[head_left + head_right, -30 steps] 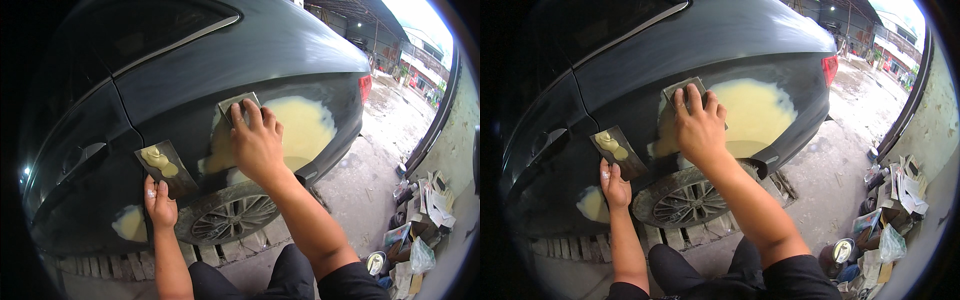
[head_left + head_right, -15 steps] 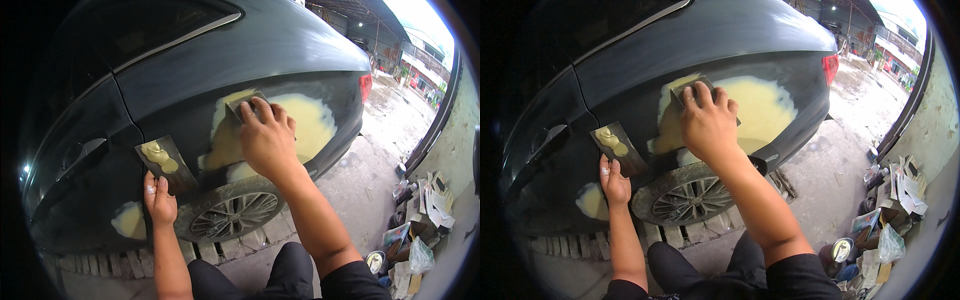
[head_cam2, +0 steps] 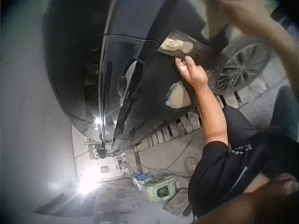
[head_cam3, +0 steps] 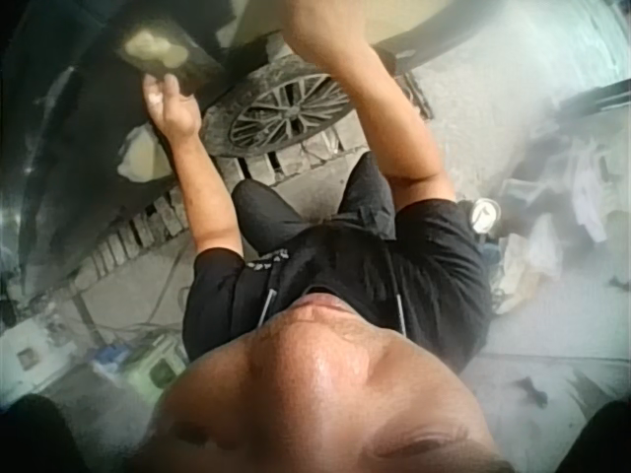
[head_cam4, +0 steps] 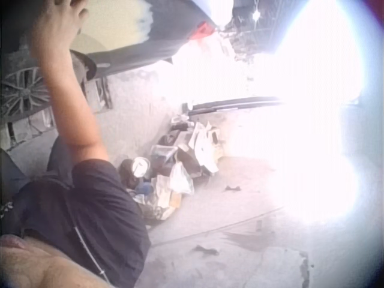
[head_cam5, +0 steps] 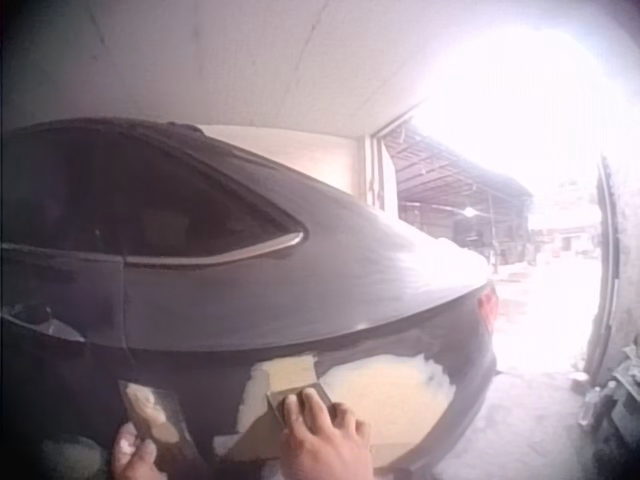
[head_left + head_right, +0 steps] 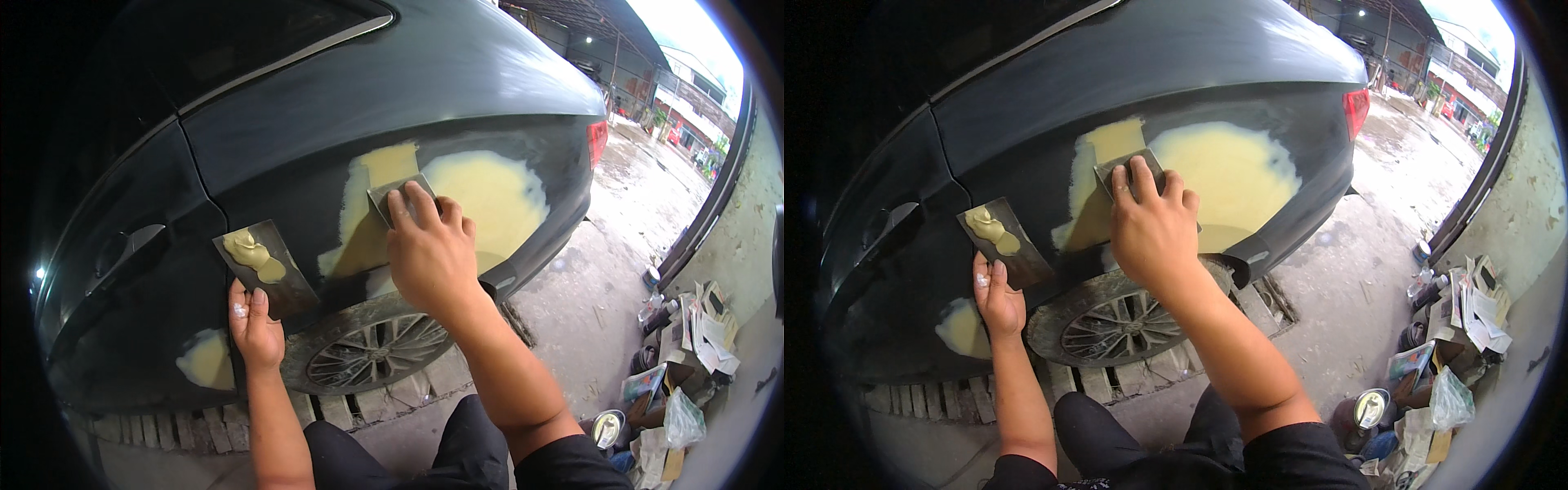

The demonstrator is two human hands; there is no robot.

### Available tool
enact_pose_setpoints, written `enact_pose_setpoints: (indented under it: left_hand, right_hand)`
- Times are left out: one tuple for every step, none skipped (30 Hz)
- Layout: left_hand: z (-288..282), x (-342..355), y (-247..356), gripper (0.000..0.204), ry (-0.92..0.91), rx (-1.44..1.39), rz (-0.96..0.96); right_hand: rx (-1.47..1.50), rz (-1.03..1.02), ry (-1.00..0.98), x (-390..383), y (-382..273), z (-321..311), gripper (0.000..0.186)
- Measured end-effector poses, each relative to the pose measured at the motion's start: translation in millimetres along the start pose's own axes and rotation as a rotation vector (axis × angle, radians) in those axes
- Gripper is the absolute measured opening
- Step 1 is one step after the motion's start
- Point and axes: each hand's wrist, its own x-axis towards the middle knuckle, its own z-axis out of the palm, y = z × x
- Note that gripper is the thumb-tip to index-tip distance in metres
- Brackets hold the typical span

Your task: The person scoops body filler from a container onto a metal plate with a stick, then uses spreaders to apply and smooth the filler onto a car's rear quarter panel.

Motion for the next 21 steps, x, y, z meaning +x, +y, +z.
enact_pose_setpoints:
  left_hand:
    - [1,0,0,0.037,0.007,-0.002,0.003]
    - [0,0,-1,0.037,0.01,0.005,0.01]
    - [-2,0,-2,0.037,0.014,0.014,0.014]
    - [-3,0,-2,0.037,0.018,0.023,0.019]
    - [-2,0,-2,0.037,0.008,0.013,0.015]
    - [-1,0,-1,0.036,-0.002,0.005,0.01]
    - [-1,0,-1,0.036,-0.011,-0.002,0.005]
    - [-2,-1,-1,0.036,-0.014,-0.002,0.0]
    - [-3,0,-2,0.036,-0.02,-0.005,-0.003]
    - [-4,-1,-2,0.036,-0.025,-0.007,-0.006]
    - [-4,-1,-2,0.036,-0.021,0.001,-0.001]
    - [-3,-1,-2,0.035,-0.017,0.008,0.004]
    - [-3,-1,-2,0.035,-0.013,0.014,0.01]
    - [-3,-2,-2,0.035,-0.005,0.017,0.006]
    - [-2,-2,-1,0.035,0.001,0.017,0.004]
    - [-2,-2,-1,0.035,0.007,0.018,0.003]
    - [-1,-2,-1,0.035,0.002,0.017,0.002]
    - [-1,-2,0,0.035,-0.004,0.016,0.002]
    - [-1,-2,0,0.035,-0.01,0.016,0.002]
    - [-1,-2,-1,0.035,-0.012,0.02,0.003]
    - [-1,-2,-1,0.035,-0.014,0.025,0.006]
  right_hand:
    - [0.002,0.001,-0.006,-4,-1,0,0.044]
    - [0.005,0.001,-0.012,-8,-2,0,0.044]
    - [0.004,0.005,-0.019,-12,-2,1,0.045]
    - [0.009,0.007,-0.018,-16,-2,3,0.045]
    - [0.014,0.009,-0.016,-21,-2,4,0.046]
    - [0.021,0.013,-0.017,-26,-3,6,0.046]
    - [0.025,0.021,-0.026,-30,-3,7,0.047]
    - [0.028,0.028,-0.036,-34,-4,8,0.047]
    - [0.03,0.036,-0.044,-38,-5,9,0.047]
    - [0.028,0.036,-0.035,-43,-6,12,0.048]
    - [0.026,0.037,-0.027,-49,-6,16,0.048]
    - [0.024,0.037,-0.018,-53,-7,19,0.048]
    - [0.029,0.04,-0.02,-58,-8,20,0.048]
    - [0.034,0.042,-0.022,-62,-9,21,0.049]
    - [0.037,0.044,-0.021,-65,-10,22,0.049]
    - [0.035,0.046,-0.017,-69,-10,24,0.049]
    - [0.032,0.047,-0.012,-73,-11,27,0.049]
    - [0.03,0.049,-0.007,-77,-12,30,0.05]
    - [0.029,0.051,-0.007,-80,-12,32,0.05]
    - [0.027,0.053,-0.008,-84,-12,34,0.05]
    - [0.026,0.054,-0.007,-87,-13,37,0.05]
